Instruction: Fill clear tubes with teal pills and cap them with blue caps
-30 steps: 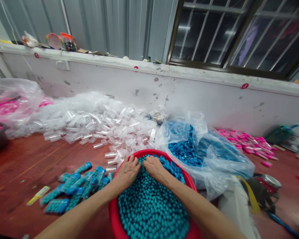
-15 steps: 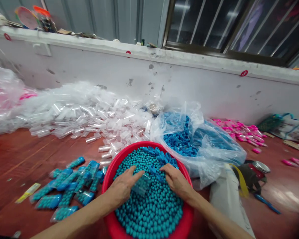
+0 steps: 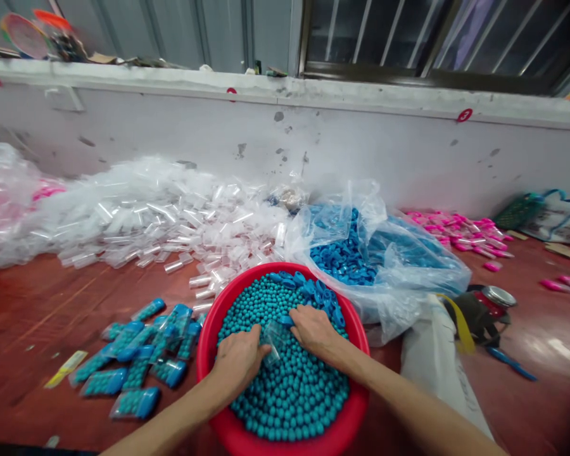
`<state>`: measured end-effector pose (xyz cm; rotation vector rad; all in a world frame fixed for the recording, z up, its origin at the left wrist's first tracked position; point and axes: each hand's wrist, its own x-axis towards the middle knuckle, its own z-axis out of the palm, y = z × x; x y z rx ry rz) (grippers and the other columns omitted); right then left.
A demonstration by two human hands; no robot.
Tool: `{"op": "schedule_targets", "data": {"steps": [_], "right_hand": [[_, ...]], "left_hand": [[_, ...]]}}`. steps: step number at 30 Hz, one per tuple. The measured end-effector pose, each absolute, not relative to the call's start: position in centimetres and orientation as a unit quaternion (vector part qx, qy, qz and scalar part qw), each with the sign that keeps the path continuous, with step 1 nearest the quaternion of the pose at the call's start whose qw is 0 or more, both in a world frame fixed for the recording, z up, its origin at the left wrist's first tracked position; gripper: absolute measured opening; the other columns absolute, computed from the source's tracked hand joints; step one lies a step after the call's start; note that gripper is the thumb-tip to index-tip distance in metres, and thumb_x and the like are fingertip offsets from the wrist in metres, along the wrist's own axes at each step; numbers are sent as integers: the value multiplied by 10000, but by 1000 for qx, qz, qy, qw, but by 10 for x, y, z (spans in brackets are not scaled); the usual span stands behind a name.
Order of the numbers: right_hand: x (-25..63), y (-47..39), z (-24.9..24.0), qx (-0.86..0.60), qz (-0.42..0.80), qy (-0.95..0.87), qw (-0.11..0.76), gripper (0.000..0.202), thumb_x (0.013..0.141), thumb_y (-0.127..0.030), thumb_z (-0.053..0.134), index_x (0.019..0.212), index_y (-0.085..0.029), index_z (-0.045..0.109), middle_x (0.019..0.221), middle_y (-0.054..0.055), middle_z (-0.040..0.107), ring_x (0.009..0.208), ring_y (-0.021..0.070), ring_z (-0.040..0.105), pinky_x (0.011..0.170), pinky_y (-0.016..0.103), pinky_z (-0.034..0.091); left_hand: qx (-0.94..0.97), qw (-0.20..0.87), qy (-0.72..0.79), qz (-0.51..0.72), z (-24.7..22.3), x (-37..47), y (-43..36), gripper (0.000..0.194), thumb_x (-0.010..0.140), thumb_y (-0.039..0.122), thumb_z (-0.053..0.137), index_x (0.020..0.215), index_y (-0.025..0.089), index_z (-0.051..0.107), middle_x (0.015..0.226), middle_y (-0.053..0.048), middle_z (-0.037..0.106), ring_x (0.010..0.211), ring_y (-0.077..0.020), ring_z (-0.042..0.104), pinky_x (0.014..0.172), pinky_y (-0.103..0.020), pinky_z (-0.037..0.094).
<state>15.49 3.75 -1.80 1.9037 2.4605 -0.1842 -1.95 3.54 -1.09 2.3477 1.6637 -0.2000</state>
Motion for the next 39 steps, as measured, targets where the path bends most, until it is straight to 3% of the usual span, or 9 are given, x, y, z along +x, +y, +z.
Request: {"op": "schedule_targets", "data": {"steps": [5, 9, 13, 19, 22, 27, 32, 35, 39], "right_hand": [[164, 20, -17, 603, -68, 794, 22, 227, 809, -82, 364, 953, -176, 512, 834, 59, 642, 735, 181, 602, 573, 242, 387], [163, 10, -15, 588, -105, 802, 5, 163, 872, -209, 367, 953, -203, 508, 820, 22, 659, 744, 166, 615, 557, 220, 377], [166, 3, -6, 598, -124, 792, -19, 184, 886, -272, 374, 901, -198, 541, 889, 39, 644, 801, 174, 610, 604, 228, 387], [170, -6, -5, 500, -166, 848, 54, 163, 837, -316, 460, 888, -195, 557, 776, 43, 665, 728, 199, 624, 544, 236, 375], [167, 3, -13, 559, -125, 818, 56, 167, 839, -281, 455, 968, -192, 512, 744, 29, 661, 694, 188, 625, 497, 221, 357], [165, 16, -19, 622, -55, 779, 56, 228, 846, -73, 326, 926, -161, 520, 896, 87, 622, 735, 186, 614, 532, 234, 377], [165, 10, -25, 592, -34, 804, 51, 199, 845, -107, 361, 971, -161, 505, 929, 85, 589, 729, 193, 603, 538, 249, 405], [169, 11, -27, 604, -52, 794, 36, 247, 834, -69, 344, 1023, -154, 479, 914, 86, 589, 733, 194, 602, 544, 255, 415], [175, 14, -24, 648, -72, 758, 31, 269, 808, -18, 307, 903, -112, 540, 882, 141, 603, 754, 233, 603, 577, 292, 414]], "left_hand": [[808, 222, 546, -23, -22, -15, 39, 254, 766, 349, 443, 921, 194, 571, 895, -83, 662, 867, -237, 602, 701, -302, 415], [778, 318, 538, 65, -34, -7, 39, 107, 727, 223, 440, 794, 191, 517, 736, -7, 617, 717, -155, 578, 606, -219, 383], [768, 348, 524, 121, -31, -9, 41, 142, 752, 158, 348, 840, 205, 449, 598, 42, 508, 582, -122, 513, 527, -197, 333], [847, 246, 471, -22, -1, -31, 29, 336, 717, 166, 427, 1051, 201, 411, 802, -29, 615, 789, -195, 580, 654, -253, 372], [848, 235, 464, -104, 0, -26, 22, 295, 693, 151, 445, 985, 172, 480, 893, -87, 637, 860, -233, 583, 692, -284, 394], [816, 277, 500, -86, -17, 5, 28, 192, 680, 151, 477, 855, 134, 555, 897, -129, 642, 851, -245, 593, 710, -298, 414], [781, 310, 539, -51, -32, 31, 40, 196, 659, 88, 483, 829, 99, 580, 938, -203, 630, 916, -308, 573, 754, -356, 403], [743, 346, 573, -16, -39, 39, 45, 164, 627, 75, 510, 775, 112, 572, 909, -187, 631, 901, -316, 570, 740, -355, 396], [678, 415, 606, 40, -47, 46, 49, 95, 588, 102, 559, 649, 161, 515, 657, -59, 584, 739, -253, 571, 628, -300, 386]]}}
